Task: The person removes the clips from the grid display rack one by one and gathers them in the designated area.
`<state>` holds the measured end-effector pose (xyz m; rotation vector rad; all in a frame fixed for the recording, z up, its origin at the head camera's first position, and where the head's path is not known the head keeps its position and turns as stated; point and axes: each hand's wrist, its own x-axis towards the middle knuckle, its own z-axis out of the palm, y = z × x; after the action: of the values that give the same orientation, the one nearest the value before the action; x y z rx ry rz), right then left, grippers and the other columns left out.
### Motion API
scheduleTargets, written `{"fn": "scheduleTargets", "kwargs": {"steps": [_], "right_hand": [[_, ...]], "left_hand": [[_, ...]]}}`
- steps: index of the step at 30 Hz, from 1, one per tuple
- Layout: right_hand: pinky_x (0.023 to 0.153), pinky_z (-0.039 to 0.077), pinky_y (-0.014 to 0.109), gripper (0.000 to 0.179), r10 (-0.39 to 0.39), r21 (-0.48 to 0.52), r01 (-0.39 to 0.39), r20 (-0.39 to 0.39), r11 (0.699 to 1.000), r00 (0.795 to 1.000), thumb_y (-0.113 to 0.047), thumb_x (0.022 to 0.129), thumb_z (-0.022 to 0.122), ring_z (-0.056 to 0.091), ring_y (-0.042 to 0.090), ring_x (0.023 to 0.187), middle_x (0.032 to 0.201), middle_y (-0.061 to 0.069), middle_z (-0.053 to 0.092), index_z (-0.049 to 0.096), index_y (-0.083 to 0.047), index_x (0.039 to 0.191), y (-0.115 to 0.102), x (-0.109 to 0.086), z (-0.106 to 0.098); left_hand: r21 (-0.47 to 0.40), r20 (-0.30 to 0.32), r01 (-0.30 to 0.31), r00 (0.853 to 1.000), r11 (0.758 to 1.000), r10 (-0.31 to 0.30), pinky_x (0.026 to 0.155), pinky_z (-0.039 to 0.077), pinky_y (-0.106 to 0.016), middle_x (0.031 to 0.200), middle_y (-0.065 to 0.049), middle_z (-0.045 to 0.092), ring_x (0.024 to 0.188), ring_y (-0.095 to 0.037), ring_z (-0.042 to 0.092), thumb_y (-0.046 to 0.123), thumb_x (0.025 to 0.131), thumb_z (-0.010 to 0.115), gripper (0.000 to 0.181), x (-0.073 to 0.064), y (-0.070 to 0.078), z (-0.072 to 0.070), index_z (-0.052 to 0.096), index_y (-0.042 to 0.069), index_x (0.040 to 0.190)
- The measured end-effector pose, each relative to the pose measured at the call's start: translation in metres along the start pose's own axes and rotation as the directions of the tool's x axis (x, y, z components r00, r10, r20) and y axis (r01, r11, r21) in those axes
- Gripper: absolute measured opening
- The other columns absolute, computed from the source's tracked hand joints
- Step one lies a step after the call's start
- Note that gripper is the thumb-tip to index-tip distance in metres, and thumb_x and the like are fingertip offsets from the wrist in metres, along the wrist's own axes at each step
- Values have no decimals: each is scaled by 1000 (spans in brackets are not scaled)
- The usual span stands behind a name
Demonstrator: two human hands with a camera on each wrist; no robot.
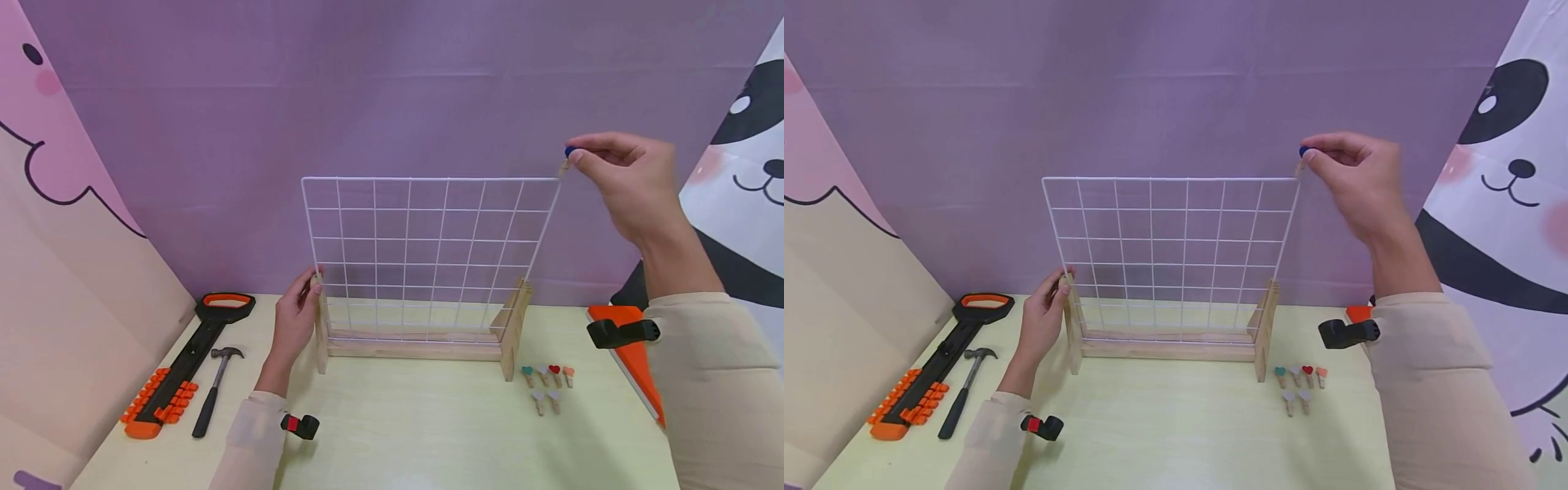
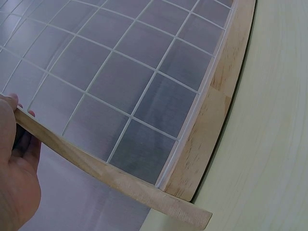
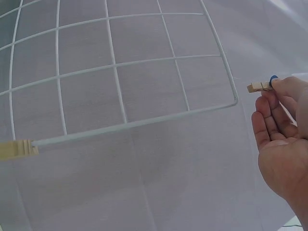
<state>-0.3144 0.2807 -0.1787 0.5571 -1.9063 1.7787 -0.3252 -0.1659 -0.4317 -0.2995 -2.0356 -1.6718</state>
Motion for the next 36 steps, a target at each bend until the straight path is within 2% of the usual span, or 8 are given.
{"fn": "scheduleTargets", "kwargs": {"steps": [3, 6, 10, 13, 24, 32, 36], "right_hand": [[87, 54, 4, 26, 7, -23, -7, -4, 1000, 1000, -5, 92, 76, 63, 10, 101, 101, -4, 76, 77, 1, 117, 0, -4, -4], [87, 53, 4, 27, 24, -101, -25, -15, 995, 1000, -8, 93, 76, 63, 9, 103, 101, -7, 76, 76, -1, 119, 0, -10, -7], [87, 51, 2, 30, 40, -279, -44, -23, 959, 999, -15, 97, 72, 59, 6, 110, 104, -14, 74, 74, -6, 126, -1, -18, -11], [86, 49, 3, 31, 44, -364, -49, -23, 930, 999, -17, 98, 70, 56, 5, 113, 104, -18, 73, 73, -8, 128, -1, -25, -15], [84, 47, 1, 33, 80, -468, -82, -24, 880, 996, -23, 100, 68, 54, 2, 113, 101, -27, 71, 72, -12, 131, 13, -54, -28], [84, 45, -3, 35, 127, -531, -114, -12, 840, 992, -26, 103, 65, 49, -2, 115, 102, -33, 67, 69, -11, 134, 34, -77, -41], [84, 45, -2, 35, 151, -540, -120, 13, 833, 988, -27, 103, 64, 49, -1, 116, 104, -31, 68, 69, -10, 133, 46, -89, -45]], "left_hand": [[6, 0, 3, 1000, 1000, -3, 114, 45, -30, 150, -12, 59, 141, -29, 54, 18, 107, 58, 46, 0, 0, 0, 52, 10, 151], [18, -4, 2, 1000, 1000, -2, 114, 45, -30, 150, -11, 59, 142, -29, 54, 17, 107, 58, 45, 0, -1, 0, 53, 11, 151], [18, -5, -5, 1000, 1000, 5, 114, 44, -32, 151, -12, 58, 142, -30, 53, 16, 107, 57, 45, 0, -1, 0, 52, 10, 151], [8, -4, -5, 1000, 1000, 5, 115, 43, -31, 150, -13, 58, 142, -30, 54, 16, 107, 57, 45, 0, -1, 0, 52, 8, 151], [-15, 3, -9, 1000, 1000, 9, 114, 44, -27, 149, -14, 59, 140, -28, 55, 16, 106, 57, 45, 0, 0, 0, 53, 8, 150], [-18, 3, -18, 1000, 1000, 18, 114, 44, -26, 150, -14, 59, 141, -30, 54, 15, 106, 57, 45, 1, -1, 2, 53, 7, 150], [-15, 0, -14, 1000, 1000, 14, 114, 43, -26, 150, -14, 59, 142, -31, 54, 14, 106, 57, 45, 2, -1, 3, 53, 7, 150]]}}
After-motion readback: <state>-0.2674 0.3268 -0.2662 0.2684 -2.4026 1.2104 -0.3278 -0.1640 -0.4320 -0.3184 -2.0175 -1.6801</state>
